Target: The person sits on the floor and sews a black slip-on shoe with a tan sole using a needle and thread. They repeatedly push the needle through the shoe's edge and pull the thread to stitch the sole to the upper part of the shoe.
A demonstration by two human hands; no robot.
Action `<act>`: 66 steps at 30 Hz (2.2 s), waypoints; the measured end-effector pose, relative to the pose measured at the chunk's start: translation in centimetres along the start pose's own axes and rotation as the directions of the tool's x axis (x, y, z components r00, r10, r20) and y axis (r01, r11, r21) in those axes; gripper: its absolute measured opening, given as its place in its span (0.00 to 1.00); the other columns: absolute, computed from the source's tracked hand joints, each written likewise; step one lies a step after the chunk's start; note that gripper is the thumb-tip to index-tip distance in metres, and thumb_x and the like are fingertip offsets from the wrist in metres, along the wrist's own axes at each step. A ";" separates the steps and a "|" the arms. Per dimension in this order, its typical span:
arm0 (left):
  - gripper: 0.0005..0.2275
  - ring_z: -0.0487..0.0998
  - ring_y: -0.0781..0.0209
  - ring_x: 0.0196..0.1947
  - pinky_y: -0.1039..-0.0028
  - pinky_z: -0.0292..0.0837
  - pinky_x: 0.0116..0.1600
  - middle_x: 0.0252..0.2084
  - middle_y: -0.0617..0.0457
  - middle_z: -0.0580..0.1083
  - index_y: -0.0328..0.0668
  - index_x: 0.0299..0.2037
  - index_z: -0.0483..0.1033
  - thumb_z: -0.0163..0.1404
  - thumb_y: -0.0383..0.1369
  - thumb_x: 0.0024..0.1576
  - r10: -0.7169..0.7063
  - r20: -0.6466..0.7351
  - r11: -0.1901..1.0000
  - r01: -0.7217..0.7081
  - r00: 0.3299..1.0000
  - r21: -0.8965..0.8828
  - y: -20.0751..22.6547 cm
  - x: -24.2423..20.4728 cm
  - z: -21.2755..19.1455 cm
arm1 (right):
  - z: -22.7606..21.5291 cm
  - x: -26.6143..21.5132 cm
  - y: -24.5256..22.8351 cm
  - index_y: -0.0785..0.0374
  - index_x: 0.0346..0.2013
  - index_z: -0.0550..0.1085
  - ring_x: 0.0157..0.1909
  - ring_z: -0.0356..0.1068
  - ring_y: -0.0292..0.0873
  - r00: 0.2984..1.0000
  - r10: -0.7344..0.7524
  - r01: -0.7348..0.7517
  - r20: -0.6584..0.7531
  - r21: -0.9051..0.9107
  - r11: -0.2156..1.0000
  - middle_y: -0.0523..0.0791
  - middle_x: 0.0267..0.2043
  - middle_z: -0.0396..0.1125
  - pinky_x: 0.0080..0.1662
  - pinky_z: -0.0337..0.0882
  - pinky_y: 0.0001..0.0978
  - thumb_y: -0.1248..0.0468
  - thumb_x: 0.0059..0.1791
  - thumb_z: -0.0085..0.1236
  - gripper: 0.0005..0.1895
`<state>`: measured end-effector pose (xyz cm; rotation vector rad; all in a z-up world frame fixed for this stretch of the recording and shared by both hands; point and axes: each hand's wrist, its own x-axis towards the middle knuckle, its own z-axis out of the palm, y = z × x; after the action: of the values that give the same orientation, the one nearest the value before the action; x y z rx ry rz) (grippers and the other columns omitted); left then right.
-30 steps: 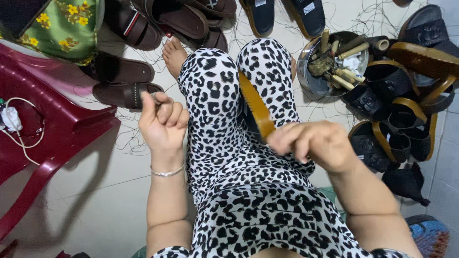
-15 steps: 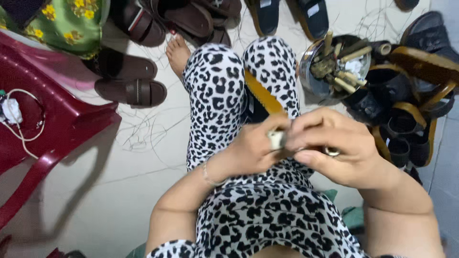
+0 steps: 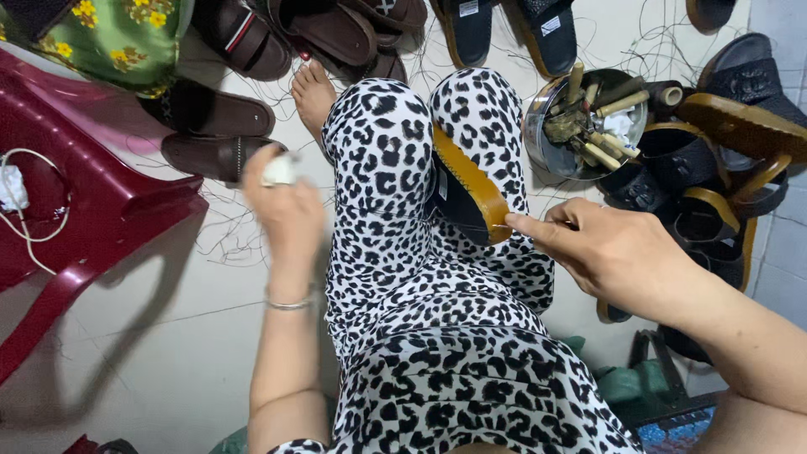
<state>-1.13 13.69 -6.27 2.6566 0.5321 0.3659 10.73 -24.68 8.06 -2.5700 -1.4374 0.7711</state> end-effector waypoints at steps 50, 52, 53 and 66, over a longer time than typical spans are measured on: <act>0.11 0.71 0.68 0.20 0.88 0.75 0.25 0.31 0.53 0.72 0.29 0.56 0.68 0.47 0.24 0.65 0.483 0.440 0.546 0.132 0.757 -0.827 15.3 -4.0 -0.9 | -2.7 1.6 -2.9 0.57 0.67 0.59 0.17 0.67 0.47 0.988 -0.020 0.069 0.151 -0.330 0.941 0.46 0.29 0.63 0.19 0.66 0.45 0.74 0.37 0.55 0.42; 0.11 0.71 0.69 0.22 0.90 0.76 0.26 0.34 0.51 0.73 0.28 0.56 0.68 0.47 0.24 0.65 0.449 0.413 0.492 0.166 0.792 -0.854 15.2 -3.2 -0.7 | -5.3 -0.9 -2.0 0.40 0.70 0.56 0.23 0.70 0.41 0.976 0.087 -0.004 0.198 -0.385 0.923 0.38 0.28 0.62 0.21 0.69 0.39 0.66 0.38 0.54 0.45; 0.11 0.71 0.71 0.24 0.92 0.76 0.27 0.37 0.49 0.73 0.26 0.56 0.67 0.47 0.23 0.64 0.412 0.389 0.433 0.199 0.824 -0.879 15.1 -2.9 -0.6 | -6.5 -2.2 -1.5 0.23 0.73 0.54 0.29 0.73 0.36 0.951 0.196 -0.074 0.238 -0.441 0.894 0.30 0.28 0.61 0.23 0.71 0.34 0.58 0.39 0.54 0.49; 0.11 0.60 0.74 0.20 0.86 0.63 0.27 0.24 0.65 0.62 0.34 0.57 0.70 0.46 0.29 0.67 0.234 0.484 0.163 0.457 0.843 -0.875 13.9 -3.1 -0.7 | -0.4 1.9 -1.2 0.63 0.20 0.72 0.28 0.61 0.32 0.988 0.124 0.052 -0.088 0.962 0.268 0.45 0.38 0.68 0.28 0.64 0.23 0.63 0.55 0.48 0.19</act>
<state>0.16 0.89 -0.17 1.2135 0.1530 -0.1185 10.75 -22.39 8.04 -1.5642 -0.4644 0.9955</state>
